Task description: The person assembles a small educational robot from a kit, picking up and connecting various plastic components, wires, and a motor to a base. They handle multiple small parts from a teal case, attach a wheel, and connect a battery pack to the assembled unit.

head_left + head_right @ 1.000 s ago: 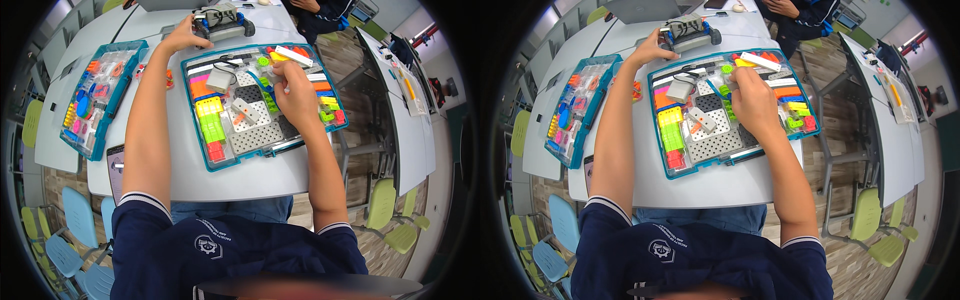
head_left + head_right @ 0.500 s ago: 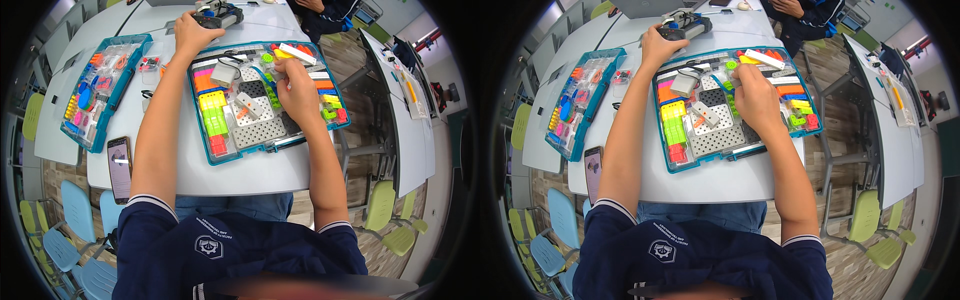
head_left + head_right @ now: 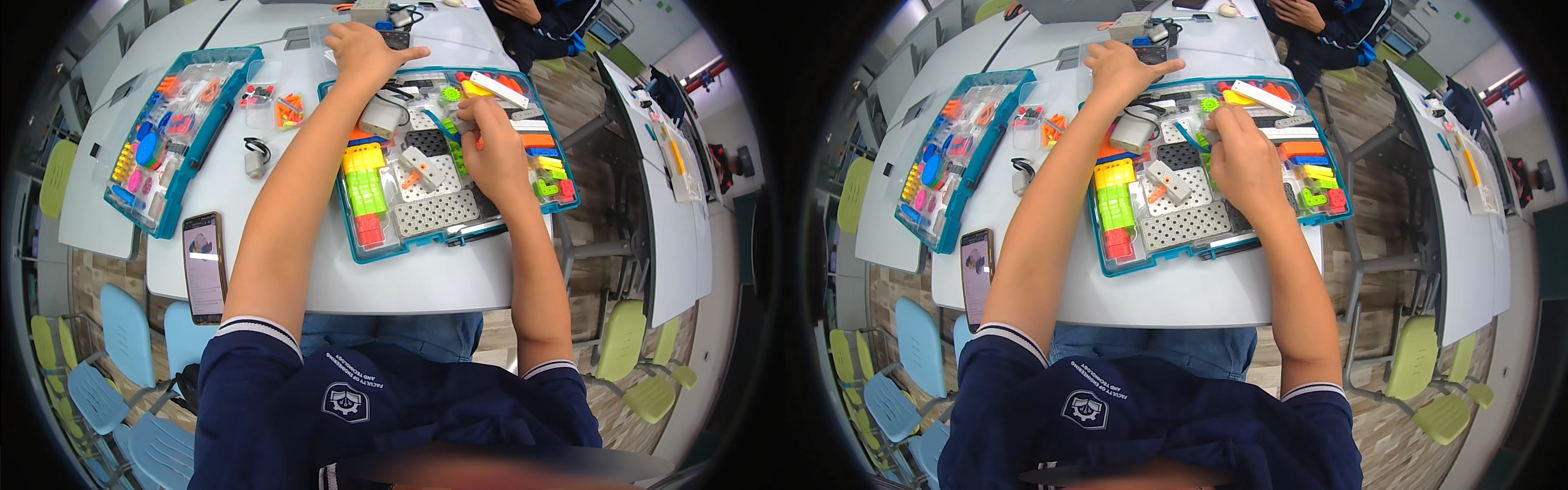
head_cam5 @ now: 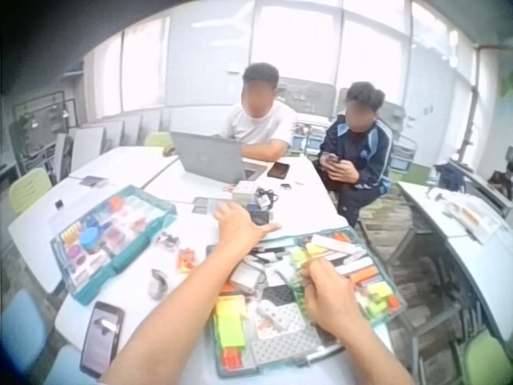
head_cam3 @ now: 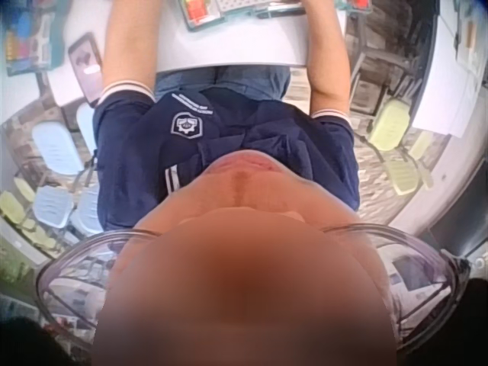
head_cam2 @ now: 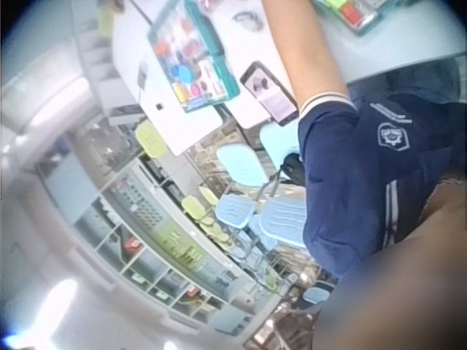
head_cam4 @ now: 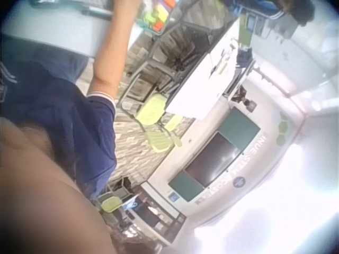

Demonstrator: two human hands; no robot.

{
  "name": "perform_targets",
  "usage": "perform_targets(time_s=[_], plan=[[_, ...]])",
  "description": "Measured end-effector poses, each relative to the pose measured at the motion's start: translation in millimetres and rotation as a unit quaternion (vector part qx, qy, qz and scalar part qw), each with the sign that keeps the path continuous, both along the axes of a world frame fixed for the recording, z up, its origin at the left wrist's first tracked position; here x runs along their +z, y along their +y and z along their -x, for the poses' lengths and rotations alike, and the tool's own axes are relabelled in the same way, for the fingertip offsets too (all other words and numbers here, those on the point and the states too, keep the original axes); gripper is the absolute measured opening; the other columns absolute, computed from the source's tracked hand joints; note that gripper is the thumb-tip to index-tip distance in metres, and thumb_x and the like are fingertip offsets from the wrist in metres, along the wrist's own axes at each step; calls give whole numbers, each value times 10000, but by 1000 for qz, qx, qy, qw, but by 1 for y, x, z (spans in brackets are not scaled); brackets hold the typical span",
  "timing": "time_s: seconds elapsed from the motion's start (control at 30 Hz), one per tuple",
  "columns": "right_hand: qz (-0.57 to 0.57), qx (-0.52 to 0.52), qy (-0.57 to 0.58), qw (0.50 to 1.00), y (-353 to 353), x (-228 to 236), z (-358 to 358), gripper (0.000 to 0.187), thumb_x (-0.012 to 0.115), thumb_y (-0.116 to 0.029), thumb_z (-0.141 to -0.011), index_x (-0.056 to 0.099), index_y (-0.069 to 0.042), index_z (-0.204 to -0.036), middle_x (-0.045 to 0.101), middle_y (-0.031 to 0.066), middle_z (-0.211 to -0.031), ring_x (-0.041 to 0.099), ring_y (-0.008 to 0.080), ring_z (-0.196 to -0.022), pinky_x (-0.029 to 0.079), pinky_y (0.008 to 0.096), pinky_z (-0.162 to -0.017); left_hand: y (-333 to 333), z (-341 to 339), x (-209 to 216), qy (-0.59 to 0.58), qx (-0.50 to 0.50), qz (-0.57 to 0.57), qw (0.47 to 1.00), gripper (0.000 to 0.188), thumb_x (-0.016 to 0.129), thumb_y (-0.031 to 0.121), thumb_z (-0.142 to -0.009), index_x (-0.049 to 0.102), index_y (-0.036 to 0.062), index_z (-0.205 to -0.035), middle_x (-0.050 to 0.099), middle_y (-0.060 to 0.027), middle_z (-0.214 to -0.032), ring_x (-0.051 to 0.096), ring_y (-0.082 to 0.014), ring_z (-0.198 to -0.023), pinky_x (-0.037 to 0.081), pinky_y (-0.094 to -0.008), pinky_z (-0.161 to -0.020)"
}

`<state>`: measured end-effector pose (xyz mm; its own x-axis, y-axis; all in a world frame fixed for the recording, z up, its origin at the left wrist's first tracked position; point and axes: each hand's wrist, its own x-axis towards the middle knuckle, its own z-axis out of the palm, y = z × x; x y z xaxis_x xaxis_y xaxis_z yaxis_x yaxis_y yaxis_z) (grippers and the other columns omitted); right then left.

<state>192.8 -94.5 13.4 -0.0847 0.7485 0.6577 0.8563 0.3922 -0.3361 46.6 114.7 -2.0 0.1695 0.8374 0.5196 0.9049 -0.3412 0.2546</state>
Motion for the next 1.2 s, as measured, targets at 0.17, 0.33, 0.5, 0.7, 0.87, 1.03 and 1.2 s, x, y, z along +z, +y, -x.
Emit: perform_targets(time_s=[0.17, 0.33, 0.5, 0.7, 0.87, 1.03, 1.2], plan=[[11, 1, 0, 1000, 0, 1, 1, 298, 565, 106, -777, 558, -33, -1040, 644, 164, -1066, 667, 403, -943, 547, 484, -776, 8, 13, 5, -40, -44, 83, 995, 1008, 714, 827, -699, 708, -116, -1054, 674, -246, -1122, 551, -381, -1142, 383, -468, -961], [30, 4, -20, 999, -1, 1, 2, 295, 564, 101, -779, 606, -23, -1044, 626, 162, -1145, 642, 379, -1047, 532, 467, -871, 9, 31, 8, -147, -106, 156, 971, 658, 855, 467, -771, 720, -73, -1121, 722, -258, -1078, 653, -386, -1099, 493, -471, -959], [26, 1, -16, 1000, 1, 10, 2, 294, 599, 58, -805, 667, -30, -1078, 619, 154, -1203, 613, 365, -1117, 490, 459, -958, 21, 46, 8, -188, -125, 141, 964, 406, 849, 209, -817, 744, 3, -1150, 783, -147, -1025, 760, -244, -928, 577, -355, -830], [-70, -45, -65, 994, 39, 47, 3, 247, 726, -118, -893, 702, -61, -1132, 683, 109, -1154, 648, 280, -1046, 516, 358, -935, 65, 74, -1, -97, -175, -44, 979, 431, 836, 167, -821, 730, 144, -1237, 755, -86, -1177, 707, -221, -1086, 556, -349, -910], [-251, -30, -183, 950, 140, 61, 7, 244, 686, -202, -936, 733, 9, -1050, 731, 113, -868, 680, 186, -750, 533, 342, -673, 104, 86, -7, -263, -217, 68, 938, 341, 795, 257, -869, 749, 197, -1201, 731, -50, -1236, 661, -286, -1138, 506, -423, -993], [224, 53, 136, 964, 234, 59, 4, 376, 706, -197, -939, 662, 40, -1227, 720, 177, -1076, 699, 246, -936, 569, 383, -715, 117, 61, -15, -162, -99, -106, 976, 248, 703, 382, -929, 780, 213, -1093, 768, -23, -1079, 685, -294, -1042, 491, -447, -932], [346, 69, 75, 933, 253, 71, -8, 884, 855, -310, -835, 402, 28, -1515, 639, 227, -1290, 690, 281, -1003, 588, 384, -777, 120, 51, -15, -153, -109, -92, 978, 186, 706, 362, -920, 797, 210, -978, 777, 16, -928, 686, -245, -1006, 462, -443, -872]])
